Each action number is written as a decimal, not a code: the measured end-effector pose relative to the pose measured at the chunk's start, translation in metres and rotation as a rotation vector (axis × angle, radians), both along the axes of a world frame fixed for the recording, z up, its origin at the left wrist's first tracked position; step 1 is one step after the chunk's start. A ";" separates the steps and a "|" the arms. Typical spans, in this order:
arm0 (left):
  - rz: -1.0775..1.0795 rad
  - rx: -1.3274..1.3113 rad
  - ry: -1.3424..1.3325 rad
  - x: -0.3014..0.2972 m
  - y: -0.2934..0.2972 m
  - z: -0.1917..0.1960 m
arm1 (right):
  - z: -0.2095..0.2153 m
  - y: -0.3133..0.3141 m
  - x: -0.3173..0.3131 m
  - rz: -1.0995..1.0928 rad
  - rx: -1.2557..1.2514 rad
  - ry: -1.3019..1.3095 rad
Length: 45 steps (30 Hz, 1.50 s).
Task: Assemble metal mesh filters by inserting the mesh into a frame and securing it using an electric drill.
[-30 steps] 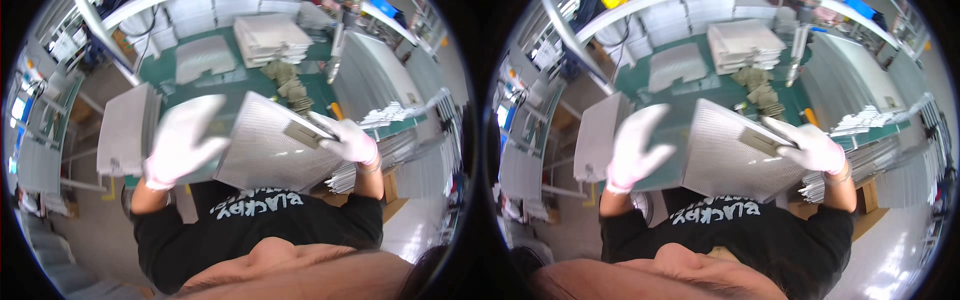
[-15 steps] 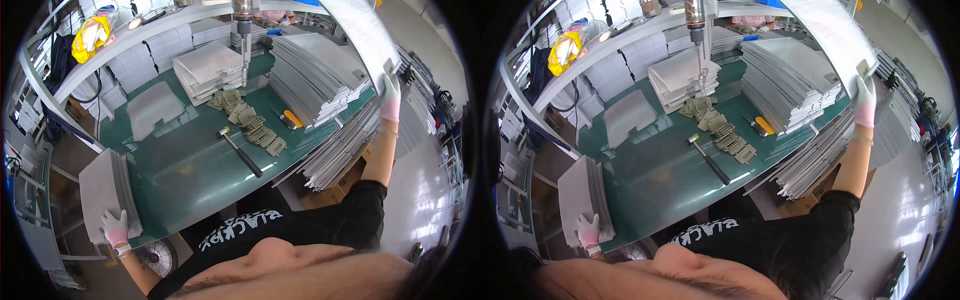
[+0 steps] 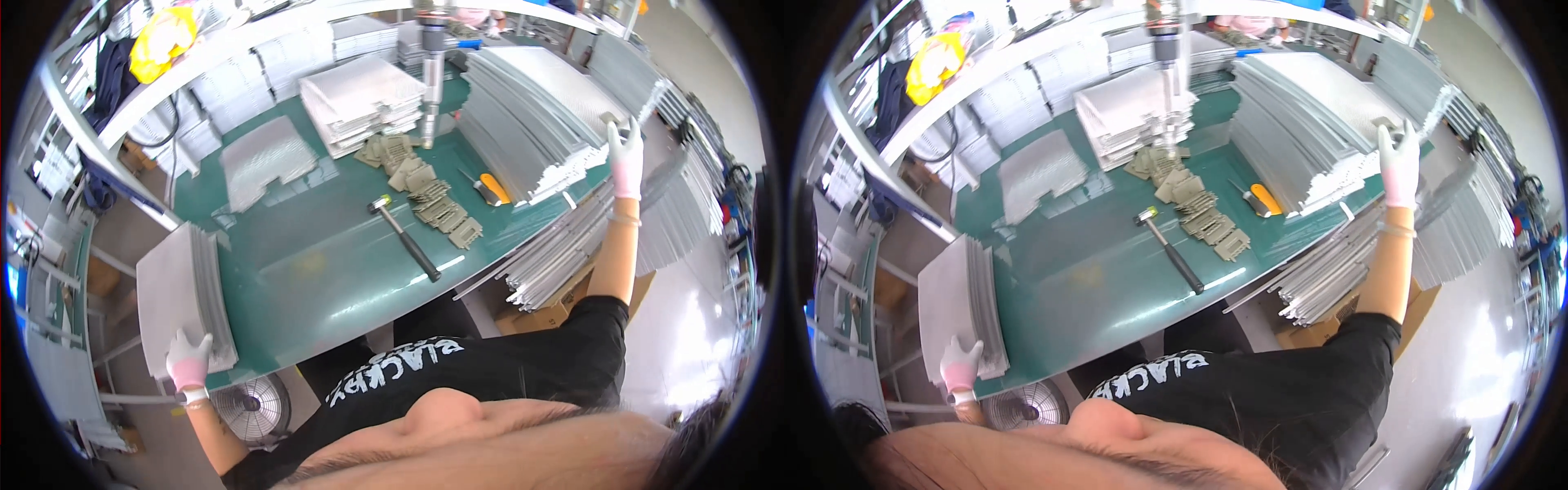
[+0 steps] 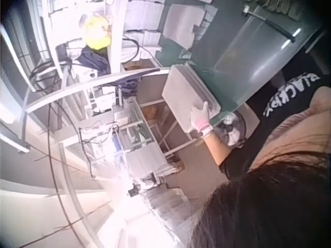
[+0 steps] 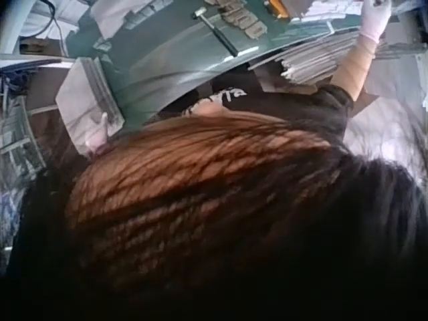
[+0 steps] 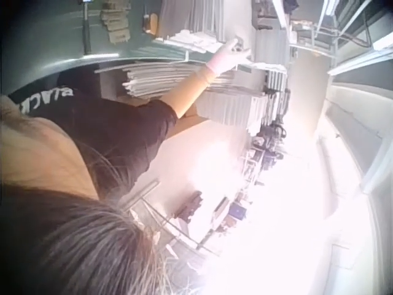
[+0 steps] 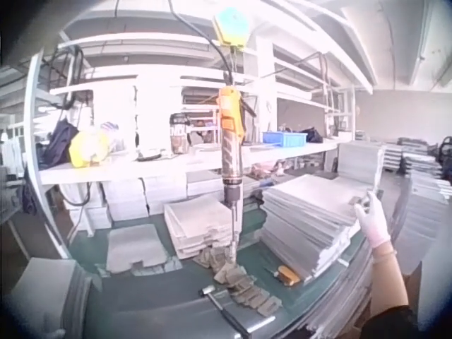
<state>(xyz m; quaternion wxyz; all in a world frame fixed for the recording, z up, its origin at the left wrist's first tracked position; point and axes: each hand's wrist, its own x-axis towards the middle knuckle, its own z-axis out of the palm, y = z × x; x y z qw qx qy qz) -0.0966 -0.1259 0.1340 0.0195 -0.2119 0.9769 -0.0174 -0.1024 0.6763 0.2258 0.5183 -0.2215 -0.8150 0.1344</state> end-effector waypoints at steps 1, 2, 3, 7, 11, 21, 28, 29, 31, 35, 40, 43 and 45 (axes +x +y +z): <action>0.008 0.058 -0.050 -0.003 0.006 0.010 | -0.008 0.014 0.002 0.048 -0.015 -0.033; 0.031 0.056 -0.056 -0.005 -0.001 0.010 | -0.011 0.017 0.006 0.062 -0.011 -0.039; -0.022 0.072 -0.001 -0.009 -0.014 0.003 | -0.010 0.021 0.009 0.081 -0.002 -0.049; -0.014 0.320 0.244 0.006 -0.080 -0.016 | -0.026 0.046 -0.009 0.127 -0.015 -0.011; 0.072 0.631 0.377 0.011 -0.105 -0.009 | -0.022 0.050 -0.002 0.115 -0.064 -0.024; -0.222 0.793 0.635 0.091 0.017 0.113 | -0.075 -0.154 -0.004 0.327 0.396 0.063; -0.559 0.419 0.078 0.030 0.185 -0.008 | -0.161 -0.336 -0.042 1.255 0.089 -0.323; -0.544 0.498 -0.059 0.020 0.197 -0.028 | -0.184 -0.346 -0.053 1.280 0.106 -0.503; -0.663 0.581 -0.194 0.013 0.205 -0.070 | -0.214 -0.361 -0.076 1.264 0.315 -0.811; -0.612 0.815 -0.003 -0.021 0.154 -0.100 | -0.222 -0.367 -0.125 1.321 0.512 -0.859; -0.548 0.203 0.106 -0.037 0.119 -0.132 | -0.216 -0.410 -0.235 1.392 0.427 -0.669; -0.544 0.228 0.125 -0.047 0.120 -0.134 | -0.227 -0.438 -0.335 1.101 0.260 -0.400; -0.527 0.238 0.116 -0.054 0.118 -0.130 | -0.235 -0.455 -0.385 0.856 0.216 -0.421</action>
